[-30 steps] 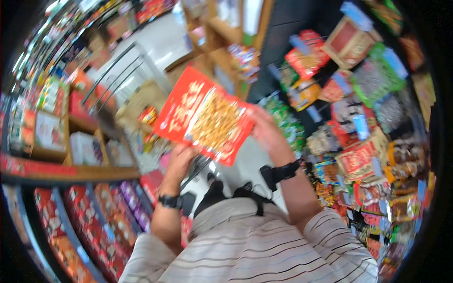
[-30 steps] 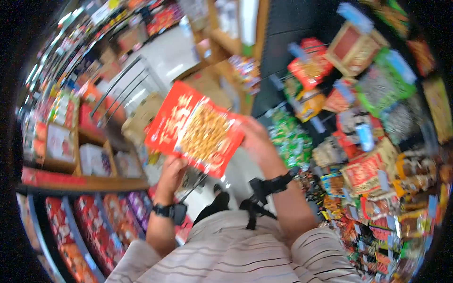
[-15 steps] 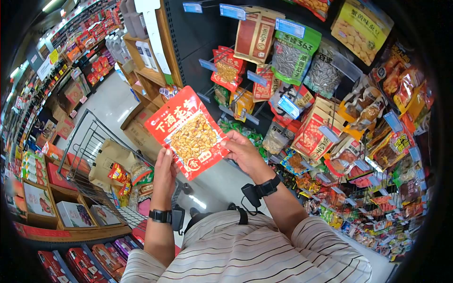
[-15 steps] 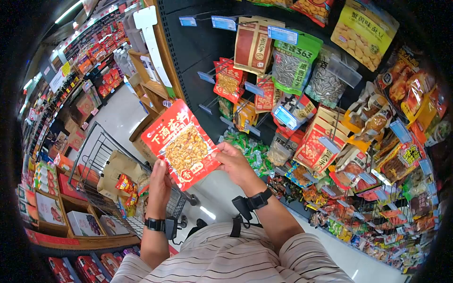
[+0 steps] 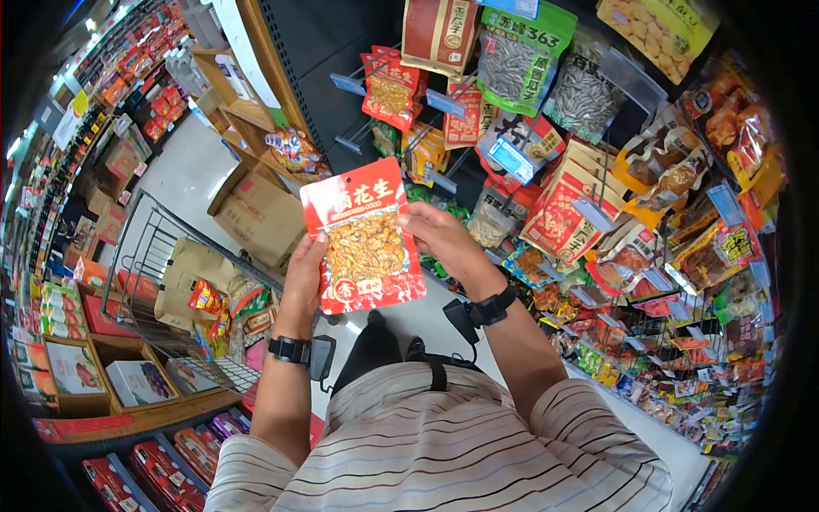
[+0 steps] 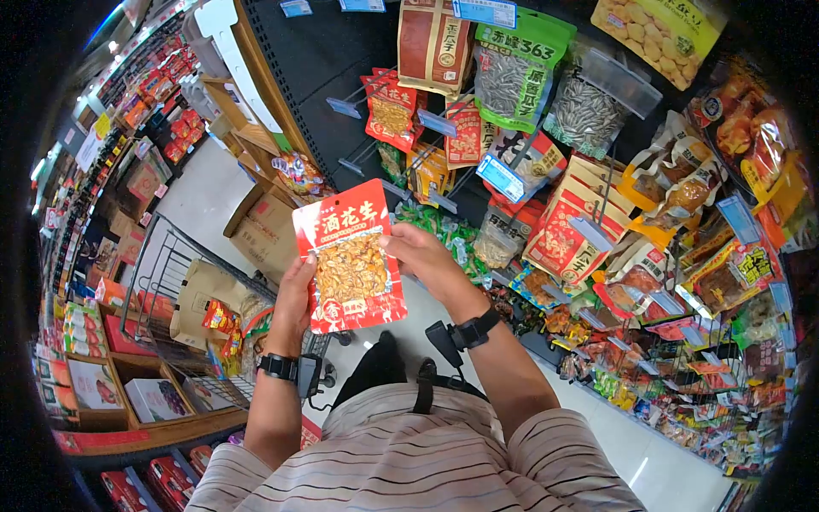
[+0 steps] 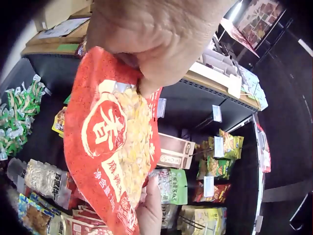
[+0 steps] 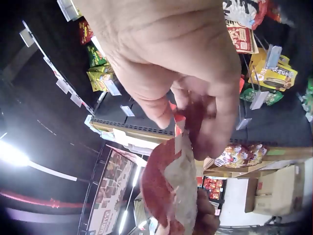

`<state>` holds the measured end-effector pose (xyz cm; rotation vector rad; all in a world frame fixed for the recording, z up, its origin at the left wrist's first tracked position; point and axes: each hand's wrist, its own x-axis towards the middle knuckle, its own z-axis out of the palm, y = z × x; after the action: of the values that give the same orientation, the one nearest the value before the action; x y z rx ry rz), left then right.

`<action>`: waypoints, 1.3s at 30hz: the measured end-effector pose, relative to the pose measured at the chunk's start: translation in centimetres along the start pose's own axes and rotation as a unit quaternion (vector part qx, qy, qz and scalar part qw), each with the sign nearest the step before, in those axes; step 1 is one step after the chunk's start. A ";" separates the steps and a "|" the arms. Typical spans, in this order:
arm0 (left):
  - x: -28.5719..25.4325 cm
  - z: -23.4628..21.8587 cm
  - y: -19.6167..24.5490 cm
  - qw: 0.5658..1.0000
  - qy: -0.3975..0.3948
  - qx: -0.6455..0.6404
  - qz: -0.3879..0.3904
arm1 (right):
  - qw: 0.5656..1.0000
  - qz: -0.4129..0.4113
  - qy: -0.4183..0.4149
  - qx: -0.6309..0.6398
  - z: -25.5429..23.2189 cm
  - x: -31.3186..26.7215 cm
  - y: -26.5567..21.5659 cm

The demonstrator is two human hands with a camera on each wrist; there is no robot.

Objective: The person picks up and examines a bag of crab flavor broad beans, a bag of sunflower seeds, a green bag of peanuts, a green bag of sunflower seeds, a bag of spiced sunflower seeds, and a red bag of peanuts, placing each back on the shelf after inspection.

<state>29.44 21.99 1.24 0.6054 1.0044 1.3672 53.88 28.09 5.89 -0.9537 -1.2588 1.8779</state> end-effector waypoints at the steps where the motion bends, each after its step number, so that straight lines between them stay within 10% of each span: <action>1: 0.9 -0.3 -0.2 1.000 -0.009 0.005 -0.009 | 1.000 0.014 0.016 -0.013 0.0 0.8 -0.1; 20: 26.9 0.6 2.8 0.995 -0.034 0.076 -0.055 | 0.981 -0.029 0.191 -0.035 -4.3 18.8 -2.4; 39: 31.4 0.9 3.4 0.998 -0.033 0.029 0.046 | 0.960 -0.119 0.195 -0.160 -4.9 23.3 -2.4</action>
<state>25.63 53.14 -2.66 0.7431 0.9752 1.3946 46.56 50.60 2.17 -1.2088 -1.3799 1.2478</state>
